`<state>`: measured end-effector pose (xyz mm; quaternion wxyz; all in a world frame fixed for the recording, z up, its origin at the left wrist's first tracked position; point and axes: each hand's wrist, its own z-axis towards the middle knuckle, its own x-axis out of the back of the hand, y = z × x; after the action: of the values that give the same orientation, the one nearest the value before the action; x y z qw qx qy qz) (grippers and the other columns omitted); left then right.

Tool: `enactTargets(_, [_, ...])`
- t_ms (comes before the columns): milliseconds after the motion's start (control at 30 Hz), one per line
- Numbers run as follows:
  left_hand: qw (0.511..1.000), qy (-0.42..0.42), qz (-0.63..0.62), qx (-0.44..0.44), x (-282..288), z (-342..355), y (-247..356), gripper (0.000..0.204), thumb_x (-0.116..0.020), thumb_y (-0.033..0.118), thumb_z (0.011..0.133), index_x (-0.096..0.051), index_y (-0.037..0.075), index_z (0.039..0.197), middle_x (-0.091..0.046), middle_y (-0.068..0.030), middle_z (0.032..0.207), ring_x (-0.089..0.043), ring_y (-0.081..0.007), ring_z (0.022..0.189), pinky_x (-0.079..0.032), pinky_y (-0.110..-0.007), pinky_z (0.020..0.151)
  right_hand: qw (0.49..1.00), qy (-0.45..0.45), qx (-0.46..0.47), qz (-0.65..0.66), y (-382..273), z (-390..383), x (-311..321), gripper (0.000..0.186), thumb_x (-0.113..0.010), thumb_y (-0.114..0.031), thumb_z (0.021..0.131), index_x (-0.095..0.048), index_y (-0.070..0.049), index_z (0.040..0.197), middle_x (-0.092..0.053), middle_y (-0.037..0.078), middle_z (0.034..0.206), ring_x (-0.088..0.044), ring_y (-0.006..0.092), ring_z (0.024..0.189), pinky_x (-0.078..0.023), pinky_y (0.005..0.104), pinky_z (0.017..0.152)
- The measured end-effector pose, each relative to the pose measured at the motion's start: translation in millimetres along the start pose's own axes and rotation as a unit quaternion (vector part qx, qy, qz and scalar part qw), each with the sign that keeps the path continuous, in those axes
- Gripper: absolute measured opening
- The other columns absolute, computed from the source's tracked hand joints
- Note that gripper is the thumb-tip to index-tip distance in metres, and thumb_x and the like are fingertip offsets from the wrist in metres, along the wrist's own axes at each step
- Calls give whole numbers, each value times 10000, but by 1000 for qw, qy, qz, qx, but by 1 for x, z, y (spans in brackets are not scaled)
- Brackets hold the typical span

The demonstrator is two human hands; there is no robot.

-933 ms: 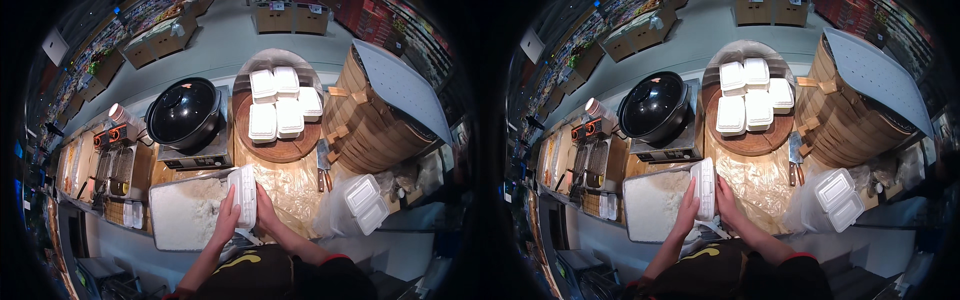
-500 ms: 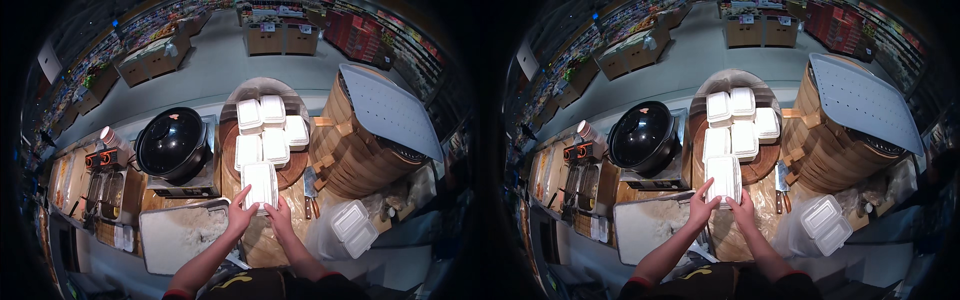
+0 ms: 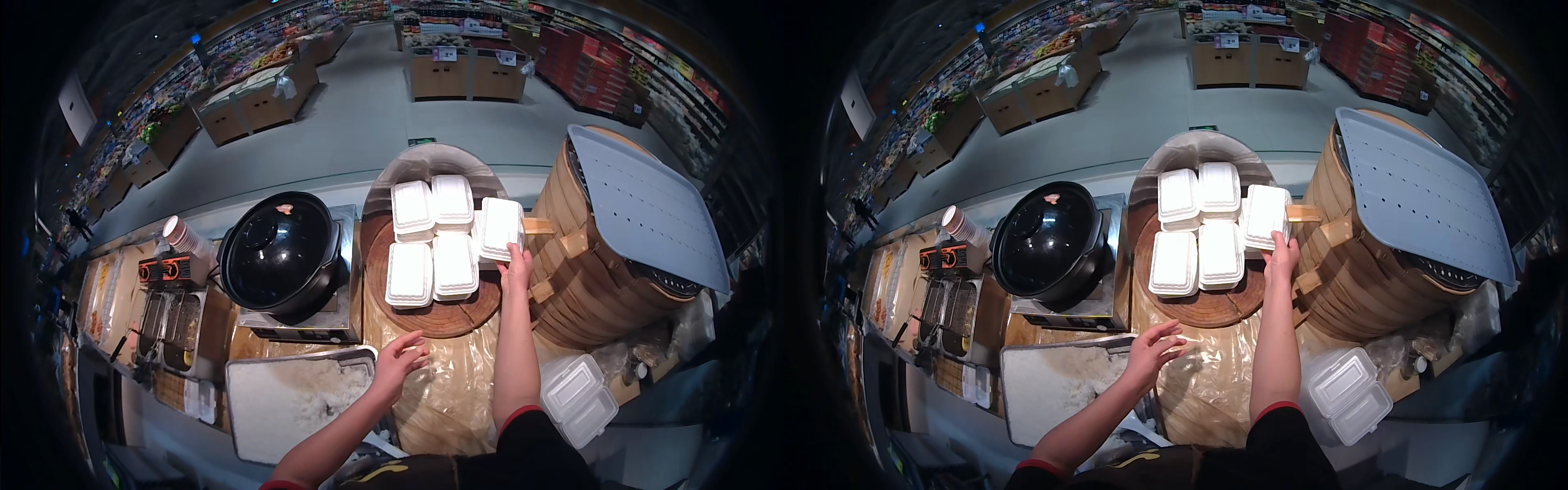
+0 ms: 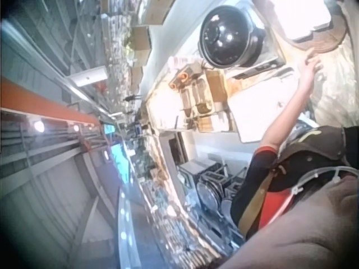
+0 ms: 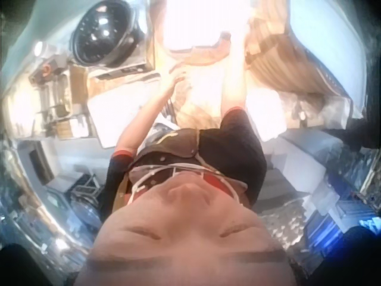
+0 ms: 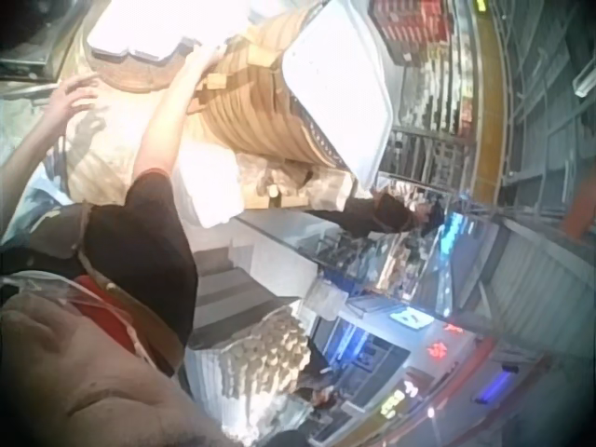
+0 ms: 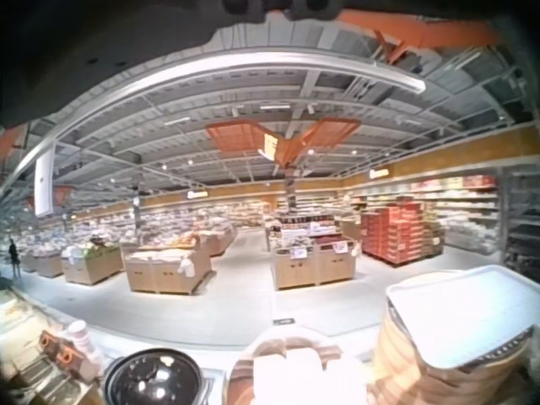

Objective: The person scoops cooked white rice from a large metal tray into multiple white styrofoam takeout containers using a plastic scoop. They close each container and hand them to a customer. The person also places a container into a plastic bag and weighs it on a scale.

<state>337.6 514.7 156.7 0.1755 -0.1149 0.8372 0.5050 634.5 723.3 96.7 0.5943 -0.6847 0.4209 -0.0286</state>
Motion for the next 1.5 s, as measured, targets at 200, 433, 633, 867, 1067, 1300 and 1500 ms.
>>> enactTargets(200, [982,163,-93,30,97,-73,-35,335,-585,64,956,-568,28,1289,-635,-100,1113,-648,-205,977,-568,-383,856,996,41,-17,-74,20,15,-22,525,-721,-183,806,-544,-6,1267,-560,130,1278,-531,295,1171,-458,530,913])
enactTargets(433, [962,230,-146,-10,139,-140,-35,282,-566,73,969,-596,10,1242,-646,-88,1070,-654,-169,902,-565,-367,854,986,136,56,-80,43,64,5,534,-824,-169,762,-560,55,1169,-609,175,1189,-604,298,1089,-561,485,838])
enactTargets(633, [921,336,-183,-76,207,-209,-45,234,-583,60,947,-616,7,1173,-653,-90,1015,-651,-178,892,-561,-370,833,985,82,53,-139,43,-6,-26,568,-774,-335,850,-578,37,1231,-625,132,1151,-589,226,1021,-542,369,817])
enactTargets(867, [754,600,-152,-219,441,-261,-39,169,-619,17,881,-647,23,1048,-623,-45,839,-592,-114,636,-535,-269,609,740,-411,77,-526,100,-361,69,387,-740,-196,864,-598,-7,1170,-610,102,1111,-625,182,932,-526,300,703])
enactTargets(1067, [575,810,104,-53,645,-289,-59,375,-772,163,805,-611,-10,1097,-654,-167,1033,-644,-318,944,-546,-401,822,546,-450,119,-696,177,-459,147,270,-646,-194,856,-664,-11,1054,-630,208,956,-613,363,820,-494,457,684])
enactTargets(1300, [611,780,110,73,740,-276,-78,529,-858,297,708,-631,-21,1064,-679,-234,1063,-663,-388,1021,-544,-463,856,530,-439,185,-701,210,-456,169,447,-590,-221,872,-566,-13,1267,-627,238,942,-594,413,829,-475,515,735])
enactTargets(1500, [662,715,164,150,797,-295,-95,361,-761,238,764,-663,-16,1001,-708,-217,999,-703,-367,920,-571,-441,786,512,-484,145,-695,169,-498,107,463,-549,-286,918,-534,-6,1286,-637,290,1062,-607,459,982,-487,526,825])
